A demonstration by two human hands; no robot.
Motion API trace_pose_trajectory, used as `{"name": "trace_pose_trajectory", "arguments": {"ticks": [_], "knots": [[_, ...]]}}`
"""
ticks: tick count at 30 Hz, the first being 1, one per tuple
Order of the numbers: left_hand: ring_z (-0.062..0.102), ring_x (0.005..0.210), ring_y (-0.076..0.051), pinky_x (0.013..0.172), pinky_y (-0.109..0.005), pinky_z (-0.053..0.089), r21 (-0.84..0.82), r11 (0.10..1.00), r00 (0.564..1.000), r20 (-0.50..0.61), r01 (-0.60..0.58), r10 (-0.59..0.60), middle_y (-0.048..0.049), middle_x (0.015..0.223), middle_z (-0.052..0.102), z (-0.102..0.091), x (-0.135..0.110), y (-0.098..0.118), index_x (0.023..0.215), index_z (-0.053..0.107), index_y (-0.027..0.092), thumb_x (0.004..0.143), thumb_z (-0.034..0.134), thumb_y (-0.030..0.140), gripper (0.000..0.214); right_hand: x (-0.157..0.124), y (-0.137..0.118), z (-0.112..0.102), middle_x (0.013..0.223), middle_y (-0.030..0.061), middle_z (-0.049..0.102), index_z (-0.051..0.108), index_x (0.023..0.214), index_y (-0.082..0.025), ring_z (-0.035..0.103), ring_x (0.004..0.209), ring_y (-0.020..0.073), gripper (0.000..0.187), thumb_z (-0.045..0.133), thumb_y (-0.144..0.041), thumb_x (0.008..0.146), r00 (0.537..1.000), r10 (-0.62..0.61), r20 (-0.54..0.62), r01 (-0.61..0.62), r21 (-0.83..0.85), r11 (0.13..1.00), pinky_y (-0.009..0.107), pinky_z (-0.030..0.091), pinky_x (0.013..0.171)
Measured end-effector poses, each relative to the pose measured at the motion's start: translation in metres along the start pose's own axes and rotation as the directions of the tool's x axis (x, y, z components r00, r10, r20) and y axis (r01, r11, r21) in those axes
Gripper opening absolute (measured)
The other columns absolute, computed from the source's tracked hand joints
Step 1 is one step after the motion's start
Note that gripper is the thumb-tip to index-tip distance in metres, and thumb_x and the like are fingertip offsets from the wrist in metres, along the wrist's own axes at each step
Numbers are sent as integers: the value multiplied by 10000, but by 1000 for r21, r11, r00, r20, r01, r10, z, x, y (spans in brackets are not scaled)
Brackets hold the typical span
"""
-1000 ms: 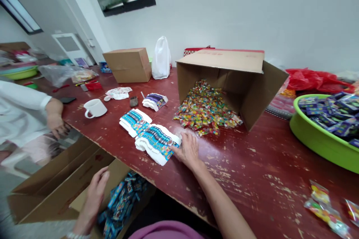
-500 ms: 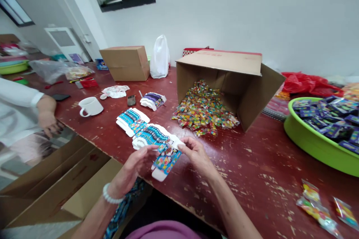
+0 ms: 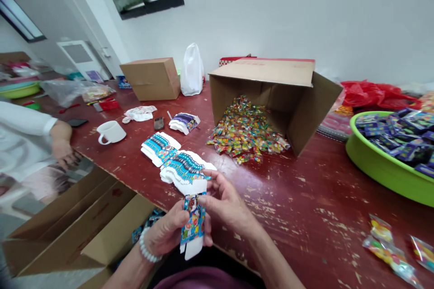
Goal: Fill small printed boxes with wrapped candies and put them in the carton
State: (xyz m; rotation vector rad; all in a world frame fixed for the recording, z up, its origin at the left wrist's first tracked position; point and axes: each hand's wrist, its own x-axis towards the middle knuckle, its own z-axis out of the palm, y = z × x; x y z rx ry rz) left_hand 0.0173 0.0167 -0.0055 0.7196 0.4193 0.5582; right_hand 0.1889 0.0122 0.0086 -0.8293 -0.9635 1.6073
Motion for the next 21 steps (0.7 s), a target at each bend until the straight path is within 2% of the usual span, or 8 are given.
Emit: {"name": "trace_pose_trajectory", "arguments": {"ticks": [3,6,9,11,13,14,16,21], "knots": [[712,664,-234,660,-323,563,48,999,1000,14,-19,18,-129,804,718,-4,1,0,984,687,77,694,781,483,508,-8,8,2,1099,30,632,451,1308,-287,650,918,167,737,834,-208,683,999,5,35,-4,-21,1000,316,513,817],[705,643,-220,669,-326,556,77,997,999,25,-25,23,-120,800,723,-3,0,0,1086,673,100,702,779,476,548,-14,13,7,1158,48,610,416,1331,-296,655,919,183,717,793,-223,725,997,27,67,-27,-5,1000,330,527,784],[706,665,-232,661,-320,545,100,995,999,46,-7,2,-135,830,727,-1,-3,1,1076,682,97,700,771,502,560,-18,11,11,1160,58,600,391,1348,-294,620,955,195,673,730,-219,772,995,-74,-61,60,-200,978,334,514,787],[709,693,-251,672,-336,545,97,995,998,57,6,-12,-139,825,729,-1,-5,1,1073,684,96,710,750,533,571,-22,7,13,1190,58,568,444,1301,-296,570,1032,216,623,719,-178,754,960,-250,-129,163,-473,866,352,488,838],[707,692,-254,680,-347,544,94,996,998,59,8,-14,-129,778,727,-3,-7,-1,1074,683,97,737,717,551,566,-26,2,14,1185,55,549,531,1199,-277,526,1078,234,525,709,-131,727,911,-409,-51,257,-706,660,368,452,888],[703,678,-248,674,-345,541,97,995,998,54,9,-14,-122,747,723,-5,-8,-2,1070,683,95,759,695,553,553,-28,-1,15,1158,53,552,558,1150,-265,519,1073,238,474,702,-118,723,896,-443,19,295,-771,565,371,440,894],[690,635,-231,635,-323,530,113,993,999,43,20,-25,-111,692,710,-9,-9,-5,1051,683,88,797,655,551,529,-31,-7,16,1088,46,565,577,1092,-244,533,1007,225,399,686,-114,731,898,-420,128,335,-819,466,349,443,847],[665,584,-194,566,-255,492,163,984,996,49,71,-80,-112,689,693,-11,-10,-5,894,699,66,721,707,590,552,-32,-17,18,889,-11,550,568,968,-215,537,687,117,256,616,-87,752,958,-251,139,257,-808,530,238,420,627]]}}
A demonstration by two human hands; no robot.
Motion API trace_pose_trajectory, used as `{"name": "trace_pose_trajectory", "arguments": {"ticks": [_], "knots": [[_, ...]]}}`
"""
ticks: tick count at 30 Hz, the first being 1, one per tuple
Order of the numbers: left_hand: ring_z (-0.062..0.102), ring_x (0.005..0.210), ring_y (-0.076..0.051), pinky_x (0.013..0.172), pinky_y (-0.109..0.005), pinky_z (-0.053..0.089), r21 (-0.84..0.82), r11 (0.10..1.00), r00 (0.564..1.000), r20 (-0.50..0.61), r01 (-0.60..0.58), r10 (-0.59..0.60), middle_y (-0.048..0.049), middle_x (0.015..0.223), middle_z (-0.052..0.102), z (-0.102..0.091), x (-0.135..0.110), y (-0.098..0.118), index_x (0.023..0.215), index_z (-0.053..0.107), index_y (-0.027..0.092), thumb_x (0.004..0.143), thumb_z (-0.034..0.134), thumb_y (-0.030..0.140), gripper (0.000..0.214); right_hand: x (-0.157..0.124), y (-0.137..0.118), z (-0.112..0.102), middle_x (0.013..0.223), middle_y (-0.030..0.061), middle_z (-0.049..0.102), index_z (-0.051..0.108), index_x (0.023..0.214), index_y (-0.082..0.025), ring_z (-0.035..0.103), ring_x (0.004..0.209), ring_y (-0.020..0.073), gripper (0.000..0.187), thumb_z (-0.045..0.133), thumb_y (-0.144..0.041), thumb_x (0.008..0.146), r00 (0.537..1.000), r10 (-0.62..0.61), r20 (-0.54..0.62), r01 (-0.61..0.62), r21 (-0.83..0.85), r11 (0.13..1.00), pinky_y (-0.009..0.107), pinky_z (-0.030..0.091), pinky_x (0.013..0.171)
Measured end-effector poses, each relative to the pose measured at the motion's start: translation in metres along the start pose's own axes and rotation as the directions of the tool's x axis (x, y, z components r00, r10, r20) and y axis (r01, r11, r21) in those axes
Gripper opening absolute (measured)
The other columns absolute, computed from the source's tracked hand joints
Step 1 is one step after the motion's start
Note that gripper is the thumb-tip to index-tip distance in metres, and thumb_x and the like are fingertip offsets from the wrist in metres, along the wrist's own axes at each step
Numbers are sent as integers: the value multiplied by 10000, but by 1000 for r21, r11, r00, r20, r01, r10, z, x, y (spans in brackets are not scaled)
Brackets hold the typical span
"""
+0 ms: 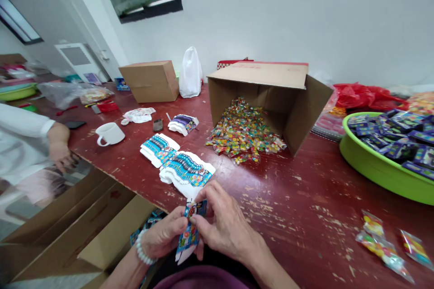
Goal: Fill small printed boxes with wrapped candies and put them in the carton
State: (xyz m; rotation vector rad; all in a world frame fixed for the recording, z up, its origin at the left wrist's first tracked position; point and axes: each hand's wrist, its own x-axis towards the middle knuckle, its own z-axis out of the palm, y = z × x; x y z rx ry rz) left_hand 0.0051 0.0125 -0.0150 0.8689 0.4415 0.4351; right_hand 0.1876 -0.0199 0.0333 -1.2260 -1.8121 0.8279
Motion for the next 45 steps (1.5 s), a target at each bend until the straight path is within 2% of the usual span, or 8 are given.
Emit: {"name": "trace_pose_trajectory", "arguments": {"ticks": [12,18,23,28,31,35,39,45], "knots": [[646,488,-155,479,-231,502,15,985,984,-48,170,-170,-76,690,678,-1,0,9,865,644,94,728,736,442,385,10,-4,-20,738,-30,633,595,918,-205,527,609,120,170,618,-131,766,946,132,295,-118,-65,991,212,345,543],[661,509,-162,499,-243,524,95,993,977,-205,75,-54,-48,698,679,3,5,17,903,609,121,699,779,340,344,6,15,-1,933,35,637,594,1151,-206,544,694,149,363,625,-195,790,991,114,-76,-116,-18,993,262,422,644],[633,520,-149,521,-258,514,185,982,935,-353,28,39,-39,688,667,8,16,11,877,620,108,727,747,365,323,8,29,19,742,11,622,666,883,-171,562,594,139,292,496,-404,926,959,281,28,-272,364,891,236,435,552],[641,914,-171,796,-260,516,379,921,832,-479,-91,279,-52,1007,678,14,14,4,1066,579,161,759,732,265,358,5,33,17,658,4,611,638,719,-179,550,607,151,310,506,-375,919,950,278,-144,-251,178,951,226,404,536],[654,841,-160,763,-277,536,359,924,760,-561,-133,328,-18,951,672,19,11,0,1223,423,220,751,734,238,565,2,36,18,776,17,684,650,1036,-186,607,668,167,246,508,-354,926,947,294,-128,-260,232,937,242,453,587],[659,781,-145,738,-270,541,396,901,696,-597,-176,399,-3,917,675,26,11,-3,1315,328,248,779,711,233,659,-2,41,31,1000,75,708,407,1348,-195,668,810,189,487,547,-373,917,915,353,-193,-225,484,846,289,530,685],[654,934,-169,836,-278,521,408,898,746,-543,-167,385,-57,1079,678,23,11,-2,1309,441,222,813,689,257,556,-4,42,37,1148,95,672,527,1263,-208,648,971,211,394,572,-372,908,924,322,-209,-172,523,834,335,524,826],[618,780,-153,708,-244,492,349,928,796,-521,-130,308,-34,887,688,16,10,4,1001,632,165,795,706,353,289,0,49,28,782,38,680,686,846,-155,608,732,181,322,600,-464,878,911,404,-86,-312,497,810,275,499,669]]}}
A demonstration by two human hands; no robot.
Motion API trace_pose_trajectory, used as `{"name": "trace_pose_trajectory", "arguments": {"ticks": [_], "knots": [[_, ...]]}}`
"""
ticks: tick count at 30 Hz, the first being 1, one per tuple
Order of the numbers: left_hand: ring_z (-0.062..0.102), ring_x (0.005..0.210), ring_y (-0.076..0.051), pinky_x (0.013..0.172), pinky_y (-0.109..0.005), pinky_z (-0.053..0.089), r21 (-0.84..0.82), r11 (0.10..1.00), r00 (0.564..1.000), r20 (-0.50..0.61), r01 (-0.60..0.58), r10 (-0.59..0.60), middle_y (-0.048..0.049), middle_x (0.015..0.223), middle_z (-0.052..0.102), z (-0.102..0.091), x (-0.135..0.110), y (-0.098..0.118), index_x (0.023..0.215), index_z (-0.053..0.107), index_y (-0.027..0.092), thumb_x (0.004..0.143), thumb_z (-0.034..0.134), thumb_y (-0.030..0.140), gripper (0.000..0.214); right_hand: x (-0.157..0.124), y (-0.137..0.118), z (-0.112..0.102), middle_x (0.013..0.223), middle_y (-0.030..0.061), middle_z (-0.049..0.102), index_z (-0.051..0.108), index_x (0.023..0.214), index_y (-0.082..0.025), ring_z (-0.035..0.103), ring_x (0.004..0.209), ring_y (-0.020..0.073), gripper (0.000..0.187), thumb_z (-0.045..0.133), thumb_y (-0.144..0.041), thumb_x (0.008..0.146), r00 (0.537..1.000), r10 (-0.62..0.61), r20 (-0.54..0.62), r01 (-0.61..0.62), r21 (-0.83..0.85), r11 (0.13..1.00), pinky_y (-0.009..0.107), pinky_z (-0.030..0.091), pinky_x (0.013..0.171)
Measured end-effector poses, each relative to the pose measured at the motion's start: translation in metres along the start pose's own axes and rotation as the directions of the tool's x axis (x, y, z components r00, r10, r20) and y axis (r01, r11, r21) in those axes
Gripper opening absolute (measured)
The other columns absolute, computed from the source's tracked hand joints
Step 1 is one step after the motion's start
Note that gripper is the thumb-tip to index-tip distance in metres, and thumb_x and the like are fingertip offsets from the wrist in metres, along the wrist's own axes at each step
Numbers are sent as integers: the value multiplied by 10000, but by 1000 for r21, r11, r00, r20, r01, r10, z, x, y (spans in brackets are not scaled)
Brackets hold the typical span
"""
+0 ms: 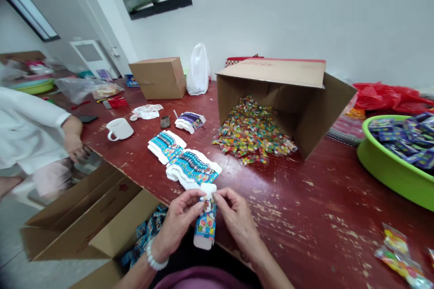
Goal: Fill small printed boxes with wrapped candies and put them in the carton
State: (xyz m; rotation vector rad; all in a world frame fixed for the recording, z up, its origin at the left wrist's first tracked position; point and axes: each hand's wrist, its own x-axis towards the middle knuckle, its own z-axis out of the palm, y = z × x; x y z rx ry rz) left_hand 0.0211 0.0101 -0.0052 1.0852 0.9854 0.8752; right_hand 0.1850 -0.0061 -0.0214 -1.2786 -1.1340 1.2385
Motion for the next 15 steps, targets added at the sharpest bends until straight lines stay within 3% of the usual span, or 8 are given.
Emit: {"name": "trace_pose_trajectory", "arguments": {"ticks": [3,10,13,15], "knots": [[595,781,-149,699,-233,466,28,1000,1000,0,-9,9,-29,870,677,-1,0,-3,955,650,164,808,688,365,252,4,1,-6,714,32,668,683,772,-152,582,660,169,350,631,-490,847,999,33,43,-32,-22,999,264,479,610],[578,765,-156,692,-245,448,105,994,999,9,-40,40,-39,846,671,-4,0,-12,940,652,161,819,660,365,237,9,10,-12,696,34,667,686,757,-155,580,654,178,375,627,-516,838,984,-1,176,24,-128,991,265,458,593],[575,749,-152,690,-243,443,121,991,999,0,-48,49,-34,827,665,-4,-1,-11,929,649,161,818,656,366,233,9,16,-9,690,28,655,671,732,-161,581,650,174,349,679,-502,803,992,-1,127,7,-43,999,266,461,596],[565,738,-144,688,-238,436,135,989,998,5,-59,59,-25,807,652,-3,-2,-9,912,646,162,828,647,358,214,9,16,-6,736,22,670,682,853,-181,609,685,184,320,747,-476,748,997,7,75,-14,93,996,275,485,628]]}}
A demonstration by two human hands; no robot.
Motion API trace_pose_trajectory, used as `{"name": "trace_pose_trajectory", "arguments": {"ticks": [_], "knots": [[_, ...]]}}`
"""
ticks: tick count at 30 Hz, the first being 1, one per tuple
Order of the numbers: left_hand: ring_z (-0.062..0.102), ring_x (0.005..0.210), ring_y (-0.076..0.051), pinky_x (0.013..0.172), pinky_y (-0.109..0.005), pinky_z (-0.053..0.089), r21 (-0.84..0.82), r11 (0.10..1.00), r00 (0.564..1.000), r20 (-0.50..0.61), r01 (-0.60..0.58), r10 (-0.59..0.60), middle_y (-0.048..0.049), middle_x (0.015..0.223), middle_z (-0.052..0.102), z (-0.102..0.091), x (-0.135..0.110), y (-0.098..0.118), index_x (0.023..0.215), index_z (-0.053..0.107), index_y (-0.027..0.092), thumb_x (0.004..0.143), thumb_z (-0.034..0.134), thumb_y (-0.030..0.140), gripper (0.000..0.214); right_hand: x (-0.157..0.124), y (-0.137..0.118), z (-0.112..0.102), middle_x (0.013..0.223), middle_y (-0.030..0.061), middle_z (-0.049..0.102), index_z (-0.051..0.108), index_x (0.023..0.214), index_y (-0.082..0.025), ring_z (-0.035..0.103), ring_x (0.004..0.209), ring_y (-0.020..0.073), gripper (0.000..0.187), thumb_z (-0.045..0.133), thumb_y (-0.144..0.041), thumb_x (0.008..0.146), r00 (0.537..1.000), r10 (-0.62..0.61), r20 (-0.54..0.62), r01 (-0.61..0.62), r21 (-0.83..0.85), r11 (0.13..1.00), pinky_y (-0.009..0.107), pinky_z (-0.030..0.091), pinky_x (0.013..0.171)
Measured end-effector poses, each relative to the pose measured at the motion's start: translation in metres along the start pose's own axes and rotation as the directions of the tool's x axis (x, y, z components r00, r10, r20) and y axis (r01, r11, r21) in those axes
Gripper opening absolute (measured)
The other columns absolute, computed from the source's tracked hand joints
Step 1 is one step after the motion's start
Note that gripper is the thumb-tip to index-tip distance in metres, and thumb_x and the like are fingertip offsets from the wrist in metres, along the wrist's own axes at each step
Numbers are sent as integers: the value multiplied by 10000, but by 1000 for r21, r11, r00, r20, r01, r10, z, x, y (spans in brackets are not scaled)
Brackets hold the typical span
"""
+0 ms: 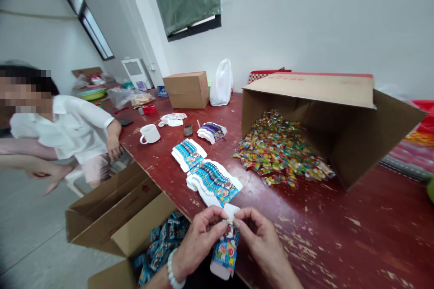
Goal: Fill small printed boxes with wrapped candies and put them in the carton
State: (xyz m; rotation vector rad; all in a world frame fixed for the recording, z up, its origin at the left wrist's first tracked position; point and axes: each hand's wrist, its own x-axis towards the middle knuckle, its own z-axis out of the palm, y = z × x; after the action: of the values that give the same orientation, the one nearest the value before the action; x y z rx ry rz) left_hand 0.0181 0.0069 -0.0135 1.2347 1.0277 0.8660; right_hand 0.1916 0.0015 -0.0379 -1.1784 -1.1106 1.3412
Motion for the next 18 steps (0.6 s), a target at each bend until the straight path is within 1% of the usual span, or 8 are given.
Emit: {"name": "trace_pose_trajectory", "arguments": {"ticks": [3,5,7,8,10,13,16,18], "knots": [[549,726,-130,674,-227,420,-28,1000,1000,22,-11,12,-9,791,626,0,-2,4,909,636,167,827,660,355,207,-1,-7,3,806,28,698,672,1003,-208,645,743,200,382,781,-445,724,1000,21,19,-23,124,992,291,510,672],[546,710,-116,669,-217,416,-133,991,1000,22,-14,17,19,769,597,1,-2,6,1037,596,199,806,699,346,293,-1,-14,3,763,37,699,693,875,-188,639,706,194,302,764,-450,743,999,18,50,-22,79,997,287,508,652],[562,707,-103,676,-206,425,-279,960,1000,20,9,-4,45,767,579,2,-2,5,1207,494,246,780,739,333,500,-2,-19,2,717,41,692,683,737,-177,627,674,190,295,755,-462,747,999,-28,27,27,11,1000,286,504,641],[580,695,-102,665,-207,438,-349,936,998,47,55,-42,46,784,585,3,-2,4,1257,442,262,782,738,355,567,-3,-21,2,707,41,689,680,719,-179,624,667,191,300,750,-469,749,998,-57,7,57,-21,998,287,503,636],[630,633,-133,594,-240,479,-444,870,972,182,216,-148,10,832,620,6,0,0,1289,404,254,822,647,499,580,-4,-23,3,727,45,694,691,770,-190,631,669,197,289,706,-478,789,994,-112,-21,109,-92,990,288,502,620],[625,448,-178,409,-268,464,-469,785,903,342,404,-260,-41,784,654,11,4,-4,1311,414,212,862,399,688,654,-7,-30,4,802,59,698,702,885,-203,654,726,209,257,610,-442,876,978,-199,67,210,-261,942,290,508,634],[588,381,-152,355,-230,429,-456,802,916,291,386,-276,-28,707,655,14,7,-3,1362,402,205,869,341,709,708,-9,-37,3,786,47,686,680,816,-195,663,759,197,276,534,-399,932,958,-230,171,275,-323,906,302,520,727],[585,382,-140,354,-215,422,-425,832,929,259,356,-265,-25,701,661,15,8,-2,1378,403,199,867,344,713,727,-8,-41,3,798,34,686,648,783,-189,644,617,154,284,534,-402,931,970,-176,165,217,-271,938,274,527,625]]}}
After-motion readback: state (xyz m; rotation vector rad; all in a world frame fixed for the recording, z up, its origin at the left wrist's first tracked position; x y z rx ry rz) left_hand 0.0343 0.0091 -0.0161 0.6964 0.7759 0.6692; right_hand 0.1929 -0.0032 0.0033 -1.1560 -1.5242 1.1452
